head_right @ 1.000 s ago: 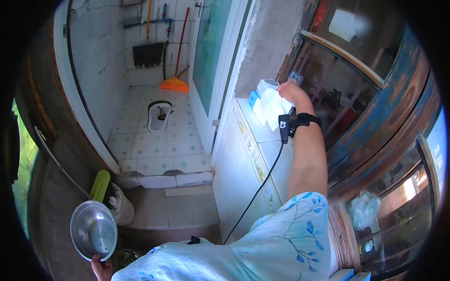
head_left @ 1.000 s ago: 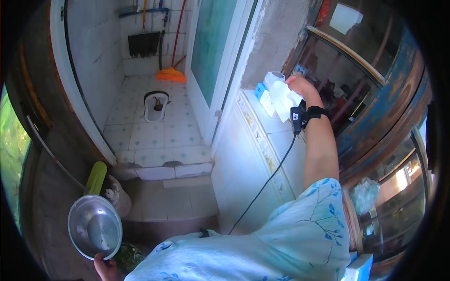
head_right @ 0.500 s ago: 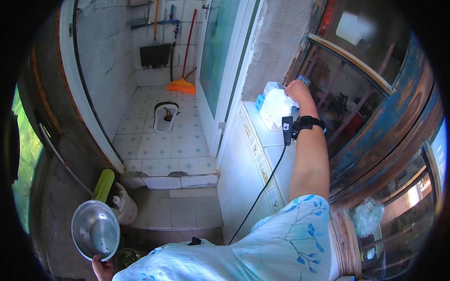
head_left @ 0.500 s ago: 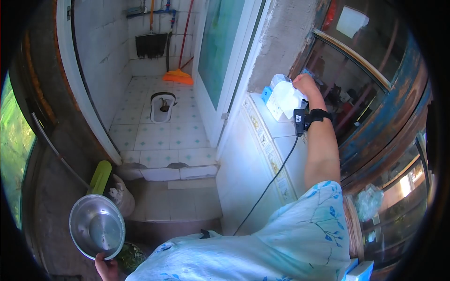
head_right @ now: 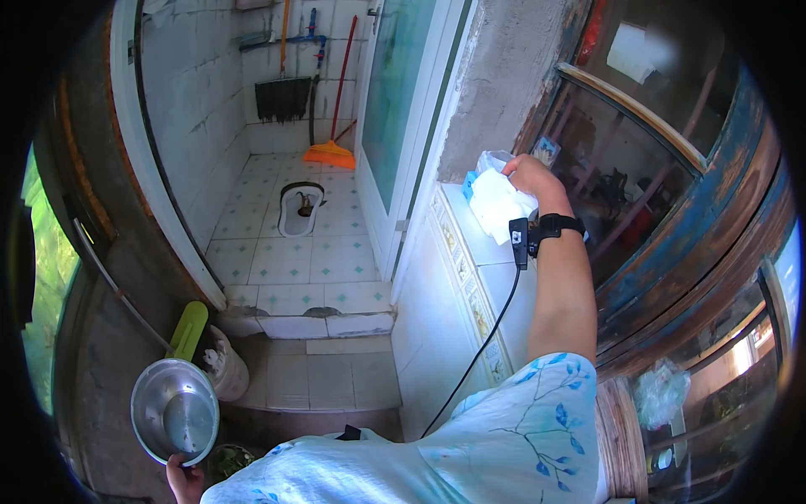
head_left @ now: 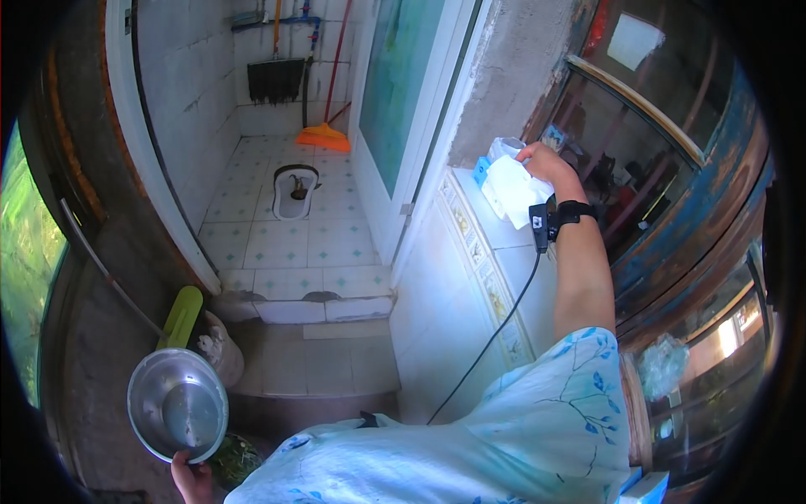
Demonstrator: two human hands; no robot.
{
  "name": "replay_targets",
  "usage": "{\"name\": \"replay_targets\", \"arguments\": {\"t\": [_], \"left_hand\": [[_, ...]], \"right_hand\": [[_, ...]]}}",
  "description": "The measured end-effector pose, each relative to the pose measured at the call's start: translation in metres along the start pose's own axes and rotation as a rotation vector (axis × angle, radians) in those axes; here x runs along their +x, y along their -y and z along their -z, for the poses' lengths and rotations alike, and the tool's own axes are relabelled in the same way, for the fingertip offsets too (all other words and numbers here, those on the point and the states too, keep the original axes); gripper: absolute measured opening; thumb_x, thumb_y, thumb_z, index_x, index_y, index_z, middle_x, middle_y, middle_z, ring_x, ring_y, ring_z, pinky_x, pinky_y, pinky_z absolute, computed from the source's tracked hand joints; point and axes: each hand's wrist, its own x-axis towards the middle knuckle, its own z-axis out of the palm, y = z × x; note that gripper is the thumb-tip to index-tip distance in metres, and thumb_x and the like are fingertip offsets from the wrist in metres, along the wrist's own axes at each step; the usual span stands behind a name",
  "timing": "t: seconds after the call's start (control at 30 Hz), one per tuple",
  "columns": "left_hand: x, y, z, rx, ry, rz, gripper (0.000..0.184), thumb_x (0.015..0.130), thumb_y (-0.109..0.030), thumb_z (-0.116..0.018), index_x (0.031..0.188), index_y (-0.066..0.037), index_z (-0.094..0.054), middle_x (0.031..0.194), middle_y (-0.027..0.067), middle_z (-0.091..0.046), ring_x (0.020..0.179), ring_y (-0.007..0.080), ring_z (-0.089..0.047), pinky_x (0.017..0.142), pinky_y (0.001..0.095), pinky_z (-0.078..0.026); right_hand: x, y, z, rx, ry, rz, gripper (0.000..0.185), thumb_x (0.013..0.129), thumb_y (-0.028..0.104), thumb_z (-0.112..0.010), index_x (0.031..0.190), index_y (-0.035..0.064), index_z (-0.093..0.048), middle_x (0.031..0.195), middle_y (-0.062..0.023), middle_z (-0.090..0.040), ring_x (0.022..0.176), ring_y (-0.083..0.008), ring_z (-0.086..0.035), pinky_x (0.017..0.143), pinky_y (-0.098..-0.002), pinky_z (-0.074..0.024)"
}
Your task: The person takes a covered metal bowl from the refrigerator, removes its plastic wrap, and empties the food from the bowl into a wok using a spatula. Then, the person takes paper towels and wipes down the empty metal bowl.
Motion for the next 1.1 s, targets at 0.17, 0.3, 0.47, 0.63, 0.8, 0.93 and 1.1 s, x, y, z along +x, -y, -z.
{"name": "replay_targets", "arguments": {"t": [0.17, 0.3, 0.47, 0.63, 0.8, 0.93, 1.1], "left_hand": [[-0.014, 0.001, -0.017, -0.002, -0.013, -0.042, 0.003, 0.072, -0.011, -0.048, 0.071, -0.010, -0.050, 0.062, -0.0005, -0.053, 0.046, 0.0103, -0.046, 0.035, 0.0194, -0.033], [-0.014, 0.000, -0.018, -0.057, -0.001, -0.022, 0.001, 0.071, -0.009, -0.049, 0.071, -0.009, -0.049, 0.060, 0.0008, -0.052, 0.046, 0.0107, -0.046, 0.034, 0.0197, -0.031], [-0.019, 0.001, -0.023, 0.008, 0.025, -0.053, 0.005, 0.072, -0.011, -0.047, 0.074, -0.008, -0.050, 0.064, 0.0003, -0.053, 0.047, 0.0109, -0.045, 0.035, 0.0192, -0.032], [-0.029, -0.001, -0.033, 0.004, 0.048, -0.061, 0.007, 0.073, -0.011, -0.047, 0.078, -0.008, -0.050, 0.067, 0.0014, -0.053, 0.049, 0.0108, -0.045, 0.036, 0.0191, -0.033], [-0.029, -0.003, -0.033, -0.025, 0.014, -0.086, 0.005, 0.073, -0.010, -0.048, 0.068, -0.009, -0.049, 0.057, 0.0020, -0.050, 0.046, 0.0119, -0.047, 0.035, 0.0212, -0.032], [-0.031, -0.006, -0.036, -0.010, 0.012, -0.079, 0.006, 0.073, -0.009, -0.048, 0.068, -0.009, -0.049, 0.056, 0.0019, -0.049, 0.046, 0.0117, -0.046, 0.035, 0.0210, -0.031], [-0.020, -0.006, -0.032, -0.021, 0.019, -0.079, 0.003, 0.073, -0.010, -0.047, 0.071, -0.009, -0.049, 0.058, 0.0010, -0.049, 0.045, 0.0114, -0.044, 0.035, 0.0211, -0.029]], "right_hand": [[-0.005, -0.001, 0.002, -0.147, -0.171, 0.093, 0.029, 0.069, 0.002, -0.057, 0.095, 0.0106, -0.065, 0.100, -0.0144, -0.061, 0.091, -0.0275, -0.059, 0.081, -0.0311, -0.0442], [-0.004, 0.000, 0.008, -0.287, -0.130, 0.041, 0.026, 0.069, 0.007, -0.059, 0.095, 0.0098, -0.065, 0.101, -0.0151, -0.060, 0.091, -0.0298, -0.059, 0.082, -0.0328, -0.0441], [-0.013, 0.007, 0.005, -0.476, -0.307, -0.059, 0.023, 0.067, 0.002, -0.053, 0.086, 0.0068, -0.066, 0.085, -0.0164, -0.063, 0.080, -0.0259, -0.062, 0.073, -0.0321, -0.0465], [0.002, -0.006, 0.006, -0.277, -0.150, 0.024, 0.024, 0.069, 0.007, -0.058, 0.090, 0.0158, -0.067, 0.096, -0.0090, -0.062, 0.091, -0.0244, -0.059, 0.080, -0.0332, -0.0449], [0.009, -0.017, 0.006, -0.281, -0.232, 0.039, 0.013, 0.070, 0.012, -0.058, 0.080, 0.0132, -0.066, 0.092, -0.0102, -0.063, 0.088, -0.0265, -0.059, 0.079, -0.0341, -0.0456], [-0.009, -0.009, 0.020, -0.233, -0.396, 0.012, 0.011, 0.071, 0.016, -0.057, 0.078, 0.0131, -0.066, 0.092, -0.0120, -0.062, 0.085, -0.0287, -0.059, 0.076, -0.0360, -0.0465], [-0.021, -0.004, 0.045, 0.137, -1.190, 0.093, 0.015, 0.075, 0.021, -0.056, 0.081, 0.0078, -0.061, 0.084, -0.0154, -0.061, 0.079, -0.0326, -0.059, 0.071, -0.0396, -0.0459]]}}
